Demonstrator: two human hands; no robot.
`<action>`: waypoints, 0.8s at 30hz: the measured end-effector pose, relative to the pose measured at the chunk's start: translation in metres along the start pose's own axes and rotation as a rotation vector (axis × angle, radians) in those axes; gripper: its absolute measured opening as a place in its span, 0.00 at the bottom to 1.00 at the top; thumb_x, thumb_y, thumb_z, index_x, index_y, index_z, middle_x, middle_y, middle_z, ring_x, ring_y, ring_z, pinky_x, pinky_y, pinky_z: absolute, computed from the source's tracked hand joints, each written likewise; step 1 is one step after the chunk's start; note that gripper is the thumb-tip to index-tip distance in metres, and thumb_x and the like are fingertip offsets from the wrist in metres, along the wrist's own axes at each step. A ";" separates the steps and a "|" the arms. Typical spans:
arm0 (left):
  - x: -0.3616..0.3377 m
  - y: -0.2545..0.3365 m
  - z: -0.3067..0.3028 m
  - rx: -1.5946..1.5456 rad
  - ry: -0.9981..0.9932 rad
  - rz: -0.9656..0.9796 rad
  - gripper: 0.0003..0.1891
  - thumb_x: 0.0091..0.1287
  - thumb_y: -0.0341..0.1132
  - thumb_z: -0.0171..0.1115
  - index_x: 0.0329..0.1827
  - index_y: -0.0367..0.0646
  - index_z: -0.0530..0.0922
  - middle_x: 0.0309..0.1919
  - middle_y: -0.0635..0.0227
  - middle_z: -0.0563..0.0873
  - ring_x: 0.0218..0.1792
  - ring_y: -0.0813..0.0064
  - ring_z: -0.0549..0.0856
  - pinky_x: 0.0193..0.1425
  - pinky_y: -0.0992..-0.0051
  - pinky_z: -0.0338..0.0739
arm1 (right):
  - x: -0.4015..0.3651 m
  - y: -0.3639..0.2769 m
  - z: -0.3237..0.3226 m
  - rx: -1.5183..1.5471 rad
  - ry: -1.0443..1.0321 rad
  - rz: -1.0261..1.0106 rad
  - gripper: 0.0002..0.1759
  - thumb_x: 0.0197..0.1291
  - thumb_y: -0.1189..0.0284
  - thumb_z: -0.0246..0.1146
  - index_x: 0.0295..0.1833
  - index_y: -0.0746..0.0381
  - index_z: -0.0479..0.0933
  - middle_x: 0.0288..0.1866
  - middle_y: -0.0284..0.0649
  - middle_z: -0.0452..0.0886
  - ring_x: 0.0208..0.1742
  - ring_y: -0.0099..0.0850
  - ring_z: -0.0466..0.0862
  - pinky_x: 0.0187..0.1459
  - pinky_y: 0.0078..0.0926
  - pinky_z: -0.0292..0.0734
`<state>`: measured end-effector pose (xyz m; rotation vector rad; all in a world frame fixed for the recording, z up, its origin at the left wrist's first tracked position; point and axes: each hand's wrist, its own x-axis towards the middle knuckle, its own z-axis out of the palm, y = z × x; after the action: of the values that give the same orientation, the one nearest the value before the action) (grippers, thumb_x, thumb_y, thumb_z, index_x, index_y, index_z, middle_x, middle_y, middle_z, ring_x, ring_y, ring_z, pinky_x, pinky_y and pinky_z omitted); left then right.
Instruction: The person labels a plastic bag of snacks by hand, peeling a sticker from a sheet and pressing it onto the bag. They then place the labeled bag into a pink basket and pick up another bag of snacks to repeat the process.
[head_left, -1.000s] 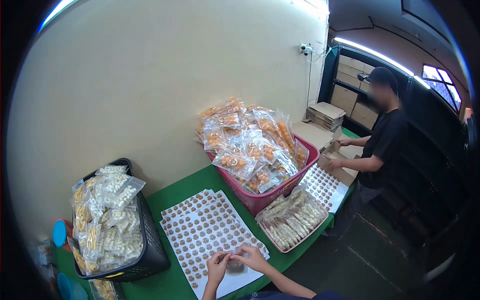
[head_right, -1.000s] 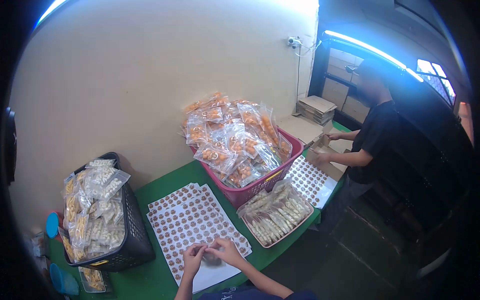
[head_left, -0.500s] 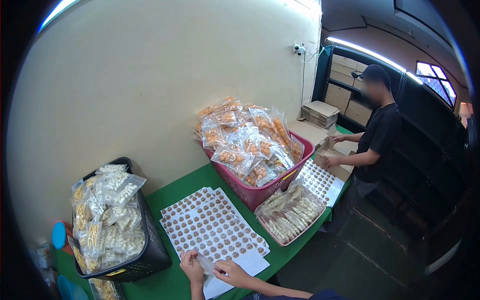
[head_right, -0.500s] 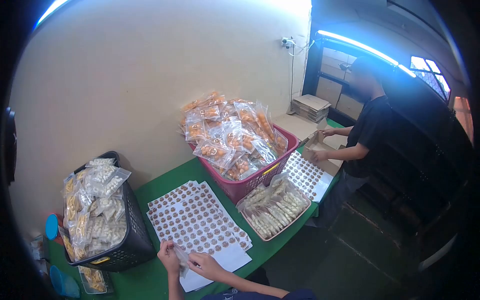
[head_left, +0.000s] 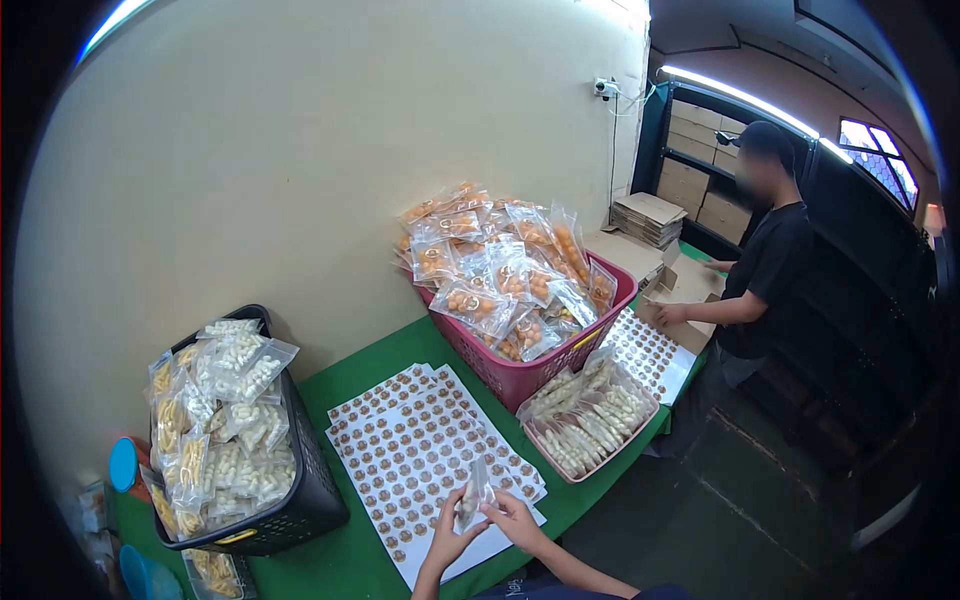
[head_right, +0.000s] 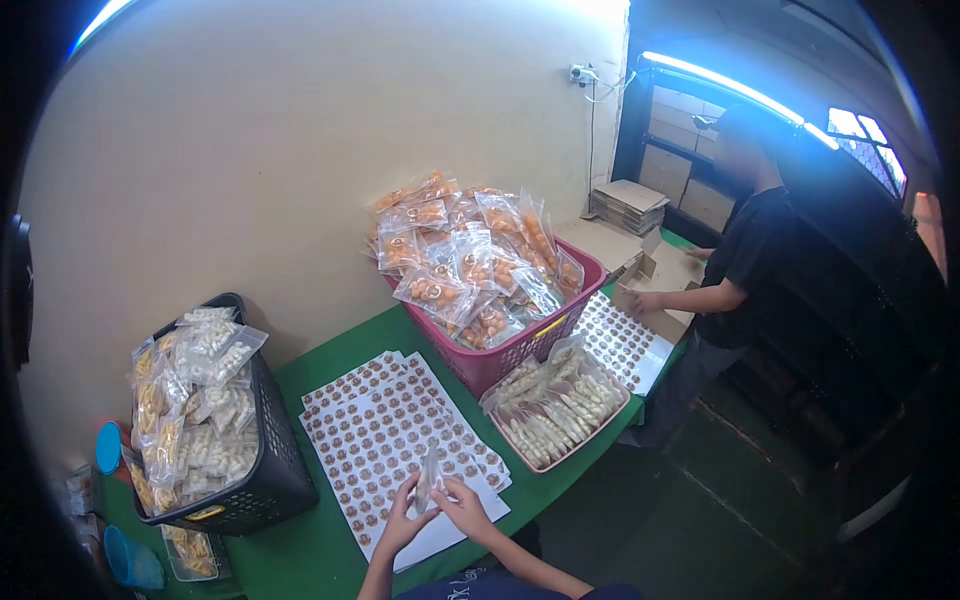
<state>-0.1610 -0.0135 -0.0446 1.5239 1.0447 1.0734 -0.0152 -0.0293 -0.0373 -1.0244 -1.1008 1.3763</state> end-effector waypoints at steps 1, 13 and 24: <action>-0.001 0.005 0.001 -0.002 -0.010 -0.047 0.30 0.53 0.31 0.64 0.60 0.45 0.63 0.57 0.62 0.69 0.58 0.66 0.69 0.58 0.65 0.65 | 0.001 0.002 0.000 -0.060 -0.022 -0.010 0.12 0.61 0.74 0.53 0.47 0.70 0.72 0.51 0.36 0.70 0.47 0.23 0.73 0.46 0.18 0.69; 0.006 -0.001 -0.001 0.064 0.131 -0.302 0.15 0.67 0.35 0.49 0.50 0.35 0.73 0.41 0.65 0.80 0.43 0.77 0.77 0.47 0.78 0.70 | 0.027 -0.027 -0.042 -0.451 -0.099 -0.126 0.32 0.49 0.62 0.67 0.58 0.61 0.65 0.59 0.39 0.66 0.59 0.34 0.67 0.57 0.32 0.63; 0.070 0.022 0.075 -0.549 0.234 -0.227 0.16 0.69 0.42 0.46 0.45 0.37 0.74 0.37 0.69 0.80 0.41 0.82 0.76 0.46 0.80 0.70 | 0.065 -0.080 -0.126 -0.419 -0.479 -0.050 0.16 0.53 0.64 0.64 0.40 0.65 0.74 0.30 0.30 0.76 0.32 0.17 0.71 0.34 0.15 0.66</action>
<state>-0.0692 0.0332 -0.0248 0.8371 0.9481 1.2656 0.1189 0.0477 0.0137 -0.9684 -1.8148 1.4210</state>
